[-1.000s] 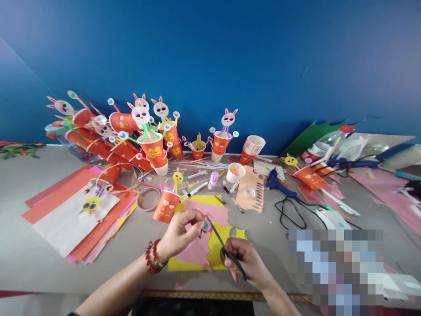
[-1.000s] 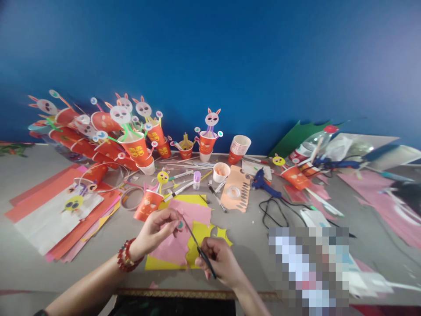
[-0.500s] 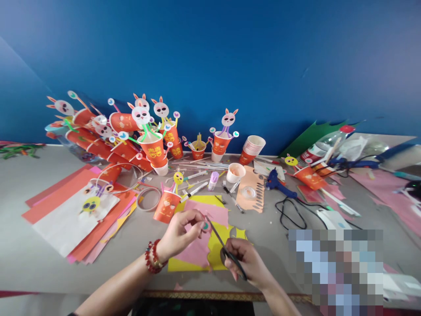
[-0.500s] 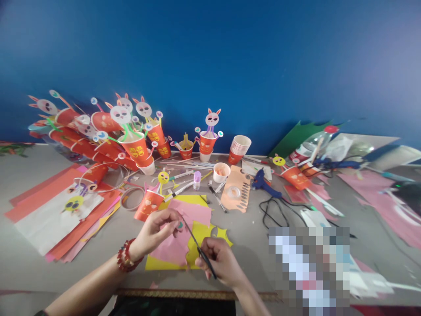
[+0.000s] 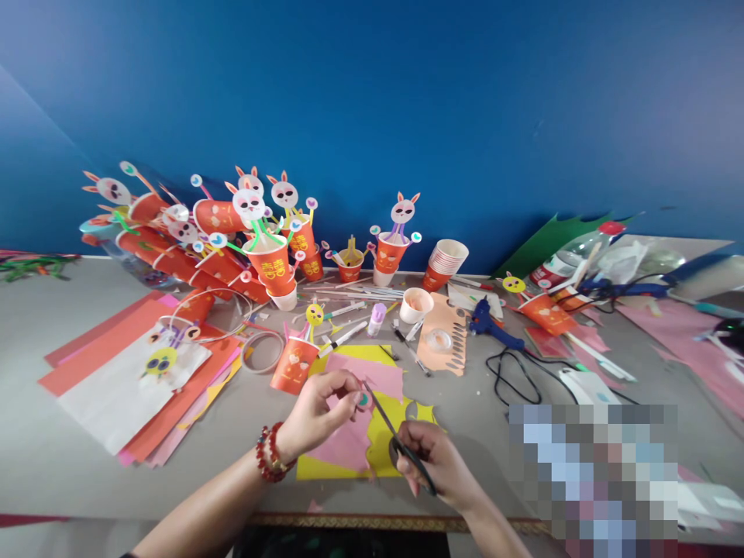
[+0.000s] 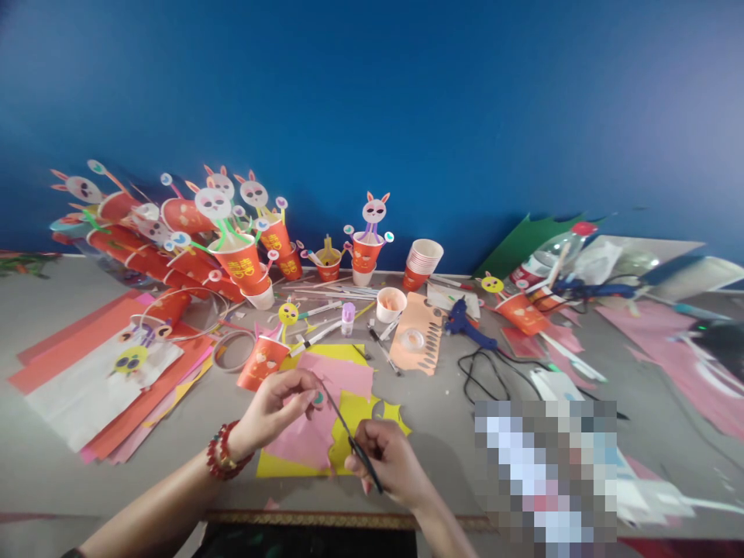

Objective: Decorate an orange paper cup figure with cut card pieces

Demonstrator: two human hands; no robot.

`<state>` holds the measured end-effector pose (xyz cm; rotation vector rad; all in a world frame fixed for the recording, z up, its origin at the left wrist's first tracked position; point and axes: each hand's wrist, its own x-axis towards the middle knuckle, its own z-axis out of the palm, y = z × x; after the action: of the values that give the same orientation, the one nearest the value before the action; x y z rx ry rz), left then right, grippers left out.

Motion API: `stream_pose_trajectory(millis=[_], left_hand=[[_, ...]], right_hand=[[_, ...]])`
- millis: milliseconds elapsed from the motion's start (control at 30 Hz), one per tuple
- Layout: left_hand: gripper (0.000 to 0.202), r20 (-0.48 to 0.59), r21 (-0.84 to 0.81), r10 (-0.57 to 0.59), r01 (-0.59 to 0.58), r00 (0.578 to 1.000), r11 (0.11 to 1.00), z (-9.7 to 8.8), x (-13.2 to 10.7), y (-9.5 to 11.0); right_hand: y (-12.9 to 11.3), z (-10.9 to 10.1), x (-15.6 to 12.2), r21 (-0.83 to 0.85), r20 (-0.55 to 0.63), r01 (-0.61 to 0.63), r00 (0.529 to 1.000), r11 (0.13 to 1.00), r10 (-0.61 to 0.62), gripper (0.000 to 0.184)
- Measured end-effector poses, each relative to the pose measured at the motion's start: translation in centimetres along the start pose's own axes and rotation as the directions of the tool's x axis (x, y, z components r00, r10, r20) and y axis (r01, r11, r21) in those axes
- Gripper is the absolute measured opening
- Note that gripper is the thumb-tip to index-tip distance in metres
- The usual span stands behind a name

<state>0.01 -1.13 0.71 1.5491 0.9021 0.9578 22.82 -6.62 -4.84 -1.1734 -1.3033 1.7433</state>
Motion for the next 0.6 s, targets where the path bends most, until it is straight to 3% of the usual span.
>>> stream_pose_trajectory(millis=[600], left_hand=[[0.019,0.008,0.023,0.033,-0.033,0.999,0.999,0.02,-0.08,-0.03]], right_hand=[[-0.64,0.27,-0.12,0.005,0.016,-0.029,0.999,1.0,0.029,0.061]])
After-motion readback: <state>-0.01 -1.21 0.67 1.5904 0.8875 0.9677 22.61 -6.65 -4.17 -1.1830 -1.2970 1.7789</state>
